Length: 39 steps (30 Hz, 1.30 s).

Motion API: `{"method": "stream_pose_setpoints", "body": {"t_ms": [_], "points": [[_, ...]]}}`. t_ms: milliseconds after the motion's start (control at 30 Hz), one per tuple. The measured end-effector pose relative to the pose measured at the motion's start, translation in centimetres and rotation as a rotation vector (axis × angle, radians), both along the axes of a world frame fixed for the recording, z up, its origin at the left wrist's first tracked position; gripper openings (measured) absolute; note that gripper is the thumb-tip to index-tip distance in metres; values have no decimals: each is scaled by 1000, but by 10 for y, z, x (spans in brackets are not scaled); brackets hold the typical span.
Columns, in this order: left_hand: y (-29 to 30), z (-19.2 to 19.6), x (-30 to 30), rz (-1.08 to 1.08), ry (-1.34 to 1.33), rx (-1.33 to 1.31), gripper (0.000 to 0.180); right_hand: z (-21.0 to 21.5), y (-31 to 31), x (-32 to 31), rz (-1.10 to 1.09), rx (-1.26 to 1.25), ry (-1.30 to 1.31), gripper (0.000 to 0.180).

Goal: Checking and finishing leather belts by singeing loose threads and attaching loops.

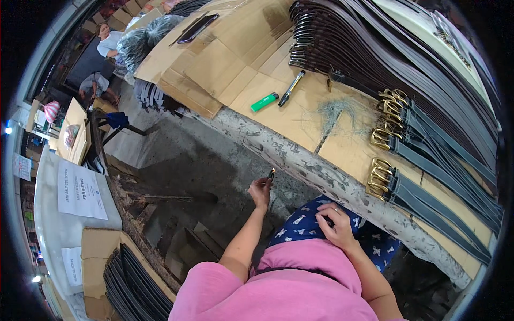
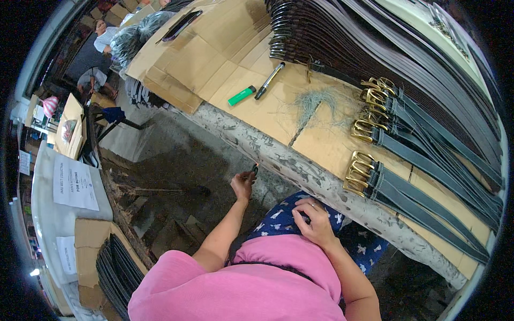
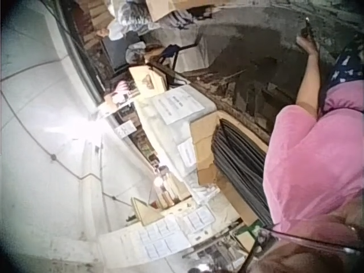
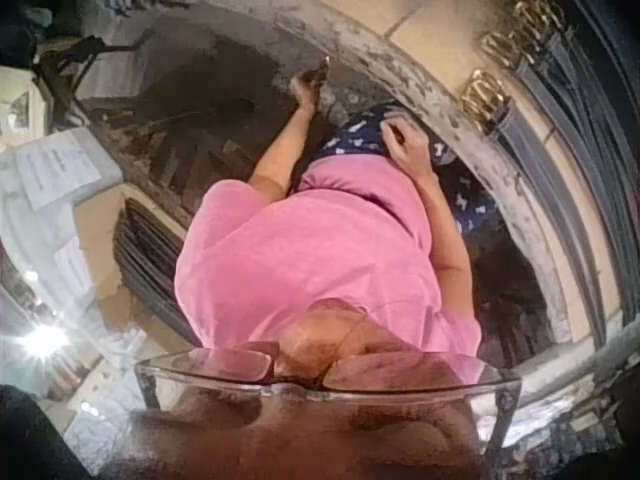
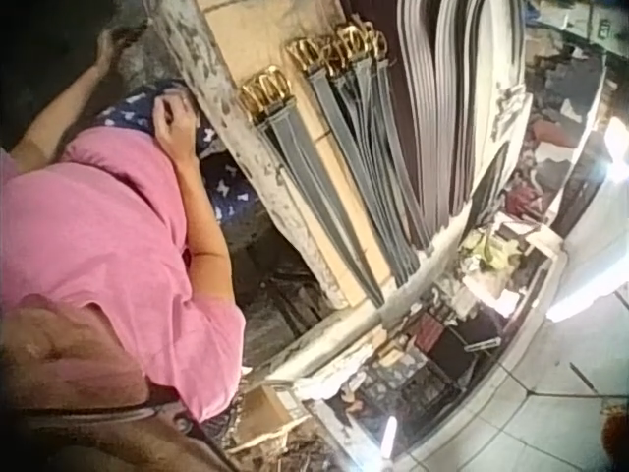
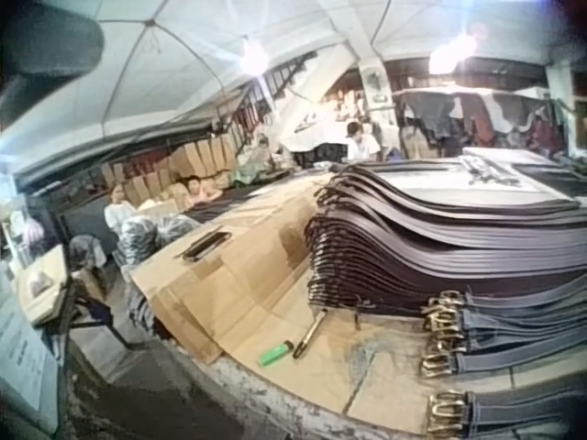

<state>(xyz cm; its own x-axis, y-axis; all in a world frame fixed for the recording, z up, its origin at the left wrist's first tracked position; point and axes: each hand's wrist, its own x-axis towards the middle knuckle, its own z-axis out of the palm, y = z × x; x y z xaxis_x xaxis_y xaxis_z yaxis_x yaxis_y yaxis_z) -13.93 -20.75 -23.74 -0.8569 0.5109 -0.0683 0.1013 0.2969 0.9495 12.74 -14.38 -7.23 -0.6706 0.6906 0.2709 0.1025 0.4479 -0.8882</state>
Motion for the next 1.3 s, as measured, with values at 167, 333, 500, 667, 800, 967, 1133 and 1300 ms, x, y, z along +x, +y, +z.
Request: {"method": "stream_pose_setpoints", "body": {"t_ms": [167, 333, 500, 667, 800, 967, 1133, 1300], "points": [[0, 3, 7, -42, 62, -17, 18, 3, -2, 3, 1, -16, -3, 8], [-3, -7, 3, -5, -3, 52, 15, 2, -4, 4, -3, -17, -11, 8], [1, 0, 5, -47, 59, -58, 14, 0, -2, 5, -7, -32, -14, 7], [1, 6, 6, -95, 123, -101, 16, 0, -1, 4, -1, -10, -5, 7], [0, 6, 7, -101, 107, -103, 17, -1, -2, 4, -2, -15, 8, 8], [1, 11, 9, -135, 142, -134, 16, -1, -1, 6, -10, -30, -1, 9], [-3, 2, 5, -138, 209, -145, 18, 0, -3, 4, -7, -30, 9, 9], [-6, -4, 3, -196, 504, -200, 12, 0, -2, 4, -9, -10, 5, 10]]}}
